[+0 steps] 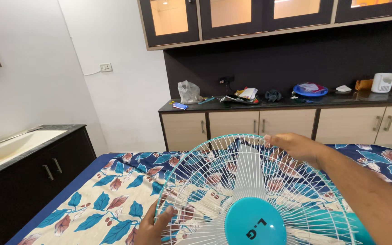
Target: The person assembles a table fan by attaching the fan blades to the motor hub, securing the rear grille with a screw, and then attaching the front grille. The person also uses a screwdriver to tighten screws on the fan base.
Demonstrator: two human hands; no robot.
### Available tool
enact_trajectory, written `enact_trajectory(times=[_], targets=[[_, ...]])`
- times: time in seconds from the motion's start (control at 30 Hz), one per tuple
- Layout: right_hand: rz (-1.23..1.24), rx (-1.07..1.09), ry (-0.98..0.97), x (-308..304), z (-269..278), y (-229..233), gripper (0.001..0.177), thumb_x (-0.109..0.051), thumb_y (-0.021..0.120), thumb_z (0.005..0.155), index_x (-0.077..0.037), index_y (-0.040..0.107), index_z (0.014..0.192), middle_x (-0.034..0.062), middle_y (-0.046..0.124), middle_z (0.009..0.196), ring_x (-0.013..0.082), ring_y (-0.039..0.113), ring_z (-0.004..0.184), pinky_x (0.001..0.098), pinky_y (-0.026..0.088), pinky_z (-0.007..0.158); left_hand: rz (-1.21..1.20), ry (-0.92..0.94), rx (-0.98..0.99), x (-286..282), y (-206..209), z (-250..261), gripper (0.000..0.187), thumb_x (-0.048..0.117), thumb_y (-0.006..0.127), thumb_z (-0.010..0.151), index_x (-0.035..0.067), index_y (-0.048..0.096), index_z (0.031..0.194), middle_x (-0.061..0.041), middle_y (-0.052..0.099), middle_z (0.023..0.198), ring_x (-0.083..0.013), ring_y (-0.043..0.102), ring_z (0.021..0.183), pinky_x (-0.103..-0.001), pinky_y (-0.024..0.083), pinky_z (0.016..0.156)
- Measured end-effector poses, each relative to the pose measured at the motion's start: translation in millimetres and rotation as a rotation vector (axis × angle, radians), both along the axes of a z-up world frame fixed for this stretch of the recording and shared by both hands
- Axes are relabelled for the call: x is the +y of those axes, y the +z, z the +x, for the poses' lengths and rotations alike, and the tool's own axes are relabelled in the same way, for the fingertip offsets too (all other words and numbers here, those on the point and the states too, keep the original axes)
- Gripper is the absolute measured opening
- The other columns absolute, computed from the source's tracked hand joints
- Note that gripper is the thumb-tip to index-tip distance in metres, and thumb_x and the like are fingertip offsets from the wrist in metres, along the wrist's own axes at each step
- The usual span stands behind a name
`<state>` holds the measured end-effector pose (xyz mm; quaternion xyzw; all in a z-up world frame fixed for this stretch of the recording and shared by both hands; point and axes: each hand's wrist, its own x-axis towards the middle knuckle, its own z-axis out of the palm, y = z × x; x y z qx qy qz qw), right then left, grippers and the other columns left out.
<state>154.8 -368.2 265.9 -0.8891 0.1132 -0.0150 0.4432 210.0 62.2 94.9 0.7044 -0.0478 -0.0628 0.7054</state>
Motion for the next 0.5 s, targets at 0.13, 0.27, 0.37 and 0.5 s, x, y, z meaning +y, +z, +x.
enact_trajectory(times=[0.13, 0.27, 0.37, 0.5], targets=[[-0.068, -0.013, -0.027, 2.2, -8.8, 4.2, 0.08, -0.071, 0.041, 0.093, -0.016, 0.054, 0.149, 0.0178, 0.052, 0.152, 0.0336, 0.042, 0.146, 0.0583, 0.038, 0.115, -0.039, 0.025, -0.024, -2.0, 2.6, -7.2, 0.071, 0.042, 0.068, 0.085, 0.006, 0.056, 0.144, -0.02, 0.076, 0.119, -0.0273, 0.073, 0.113, -0.042, 0.053, 0.103], [-0.023, -0.032, 0.013, -4.3, -26.1, 5.8, 0.087, -0.076, 0.04, 0.083, -0.027, 0.044, 0.155, 0.0135, 0.053, 0.152, 0.0348, 0.048, 0.141, 0.0551, 0.038, 0.117, -0.2, 0.077, 0.147, -4.1, -8.8, -3.0, 0.068, 0.04, 0.068, 0.089, 0.006, 0.053, 0.146, -0.02, 0.073, 0.119, -0.0326, 0.073, 0.107, -0.05, 0.056, 0.096], [-0.043, -0.033, 0.03, -16.3, -38.2, -2.7, 0.095, -0.08, 0.045, 0.078, -0.029, 0.041, 0.157, 0.0122, 0.054, 0.155, 0.0315, 0.042, 0.147, 0.0528, 0.032, 0.12, -0.224, 0.067, 0.081, 4.8, -26.0, 8.5, 0.066, 0.039, 0.062, 0.092, 0.008, 0.05, 0.149, -0.018, 0.074, 0.122, -0.0262, 0.072, 0.109, -0.043, 0.055, 0.097], [0.056, 0.013, -0.07, -39.2, -60.5, -36.4, 0.101, -0.076, 0.061, 0.076, -0.025, 0.036, 0.16, 0.0159, 0.052, 0.156, 0.0322, 0.045, 0.147, 0.0554, 0.035, 0.12, -0.255, -0.067, -0.023, 11.4, -75.5, 3.1, 0.069, 0.038, 0.064, 0.089, 0.01, 0.048, 0.149, -0.018, 0.073, 0.123, -0.025, 0.073, 0.109, -0.041, 0.055, 0.095]])
